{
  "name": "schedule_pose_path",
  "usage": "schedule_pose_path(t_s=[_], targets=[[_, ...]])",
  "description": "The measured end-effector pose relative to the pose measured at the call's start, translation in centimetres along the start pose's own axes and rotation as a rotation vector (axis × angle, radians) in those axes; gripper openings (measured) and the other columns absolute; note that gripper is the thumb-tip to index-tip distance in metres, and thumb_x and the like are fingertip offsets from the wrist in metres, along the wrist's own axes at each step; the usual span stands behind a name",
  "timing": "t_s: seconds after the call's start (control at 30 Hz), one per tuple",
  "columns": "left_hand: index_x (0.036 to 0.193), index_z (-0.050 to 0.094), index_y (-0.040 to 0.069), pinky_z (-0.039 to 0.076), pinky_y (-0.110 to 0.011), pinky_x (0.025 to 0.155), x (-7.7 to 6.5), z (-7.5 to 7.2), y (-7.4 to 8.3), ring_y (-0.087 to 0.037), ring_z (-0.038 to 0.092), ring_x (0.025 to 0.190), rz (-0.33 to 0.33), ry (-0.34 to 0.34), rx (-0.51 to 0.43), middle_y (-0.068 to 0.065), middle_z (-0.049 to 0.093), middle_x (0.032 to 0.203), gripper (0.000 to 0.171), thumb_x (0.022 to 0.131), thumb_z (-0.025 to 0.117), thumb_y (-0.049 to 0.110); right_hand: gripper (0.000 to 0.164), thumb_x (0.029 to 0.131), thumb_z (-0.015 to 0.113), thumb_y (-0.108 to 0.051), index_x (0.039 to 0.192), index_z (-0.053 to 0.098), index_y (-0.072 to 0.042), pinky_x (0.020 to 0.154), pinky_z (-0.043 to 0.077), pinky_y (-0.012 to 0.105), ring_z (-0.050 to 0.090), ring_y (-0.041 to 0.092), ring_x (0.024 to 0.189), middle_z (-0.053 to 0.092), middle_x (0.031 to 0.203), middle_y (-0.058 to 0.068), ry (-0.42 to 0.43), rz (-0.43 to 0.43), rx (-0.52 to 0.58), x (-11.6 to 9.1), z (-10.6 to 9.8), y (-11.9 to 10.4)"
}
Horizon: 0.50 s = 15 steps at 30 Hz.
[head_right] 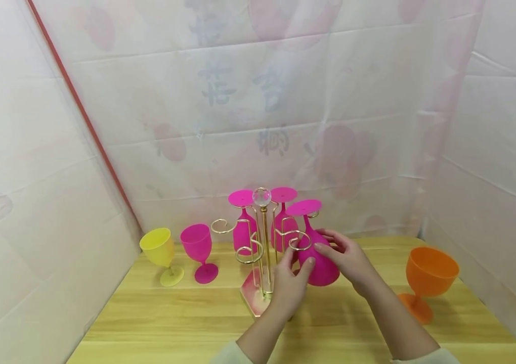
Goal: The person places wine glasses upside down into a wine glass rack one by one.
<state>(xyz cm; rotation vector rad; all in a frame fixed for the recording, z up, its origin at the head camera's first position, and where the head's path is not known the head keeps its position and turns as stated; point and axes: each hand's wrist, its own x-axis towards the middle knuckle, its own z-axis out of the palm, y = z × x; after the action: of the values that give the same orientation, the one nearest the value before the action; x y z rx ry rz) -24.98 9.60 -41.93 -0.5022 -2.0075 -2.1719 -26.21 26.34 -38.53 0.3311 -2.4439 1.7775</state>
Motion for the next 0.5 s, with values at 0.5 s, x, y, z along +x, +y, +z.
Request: schedule_pose_path(t_s=[0.5], targets=[[0.142,0.049,0.023,0.054,-0.032,0.094,0.9,0.2,-1.4,-0.015,0.053,0.126,-0.007,0.06,-0.008,0.003,0.058,0.133,0.047,0.097,0.062,0.029,0.056,0.097,0.062,-0.033,0.145,0.046,-0.009,0.086,0.058,0.041,0.055,0.041,0.123,0.05,0.14,0.022,-0.022,0.022,-0.038,1.5,0.4,0.3]])
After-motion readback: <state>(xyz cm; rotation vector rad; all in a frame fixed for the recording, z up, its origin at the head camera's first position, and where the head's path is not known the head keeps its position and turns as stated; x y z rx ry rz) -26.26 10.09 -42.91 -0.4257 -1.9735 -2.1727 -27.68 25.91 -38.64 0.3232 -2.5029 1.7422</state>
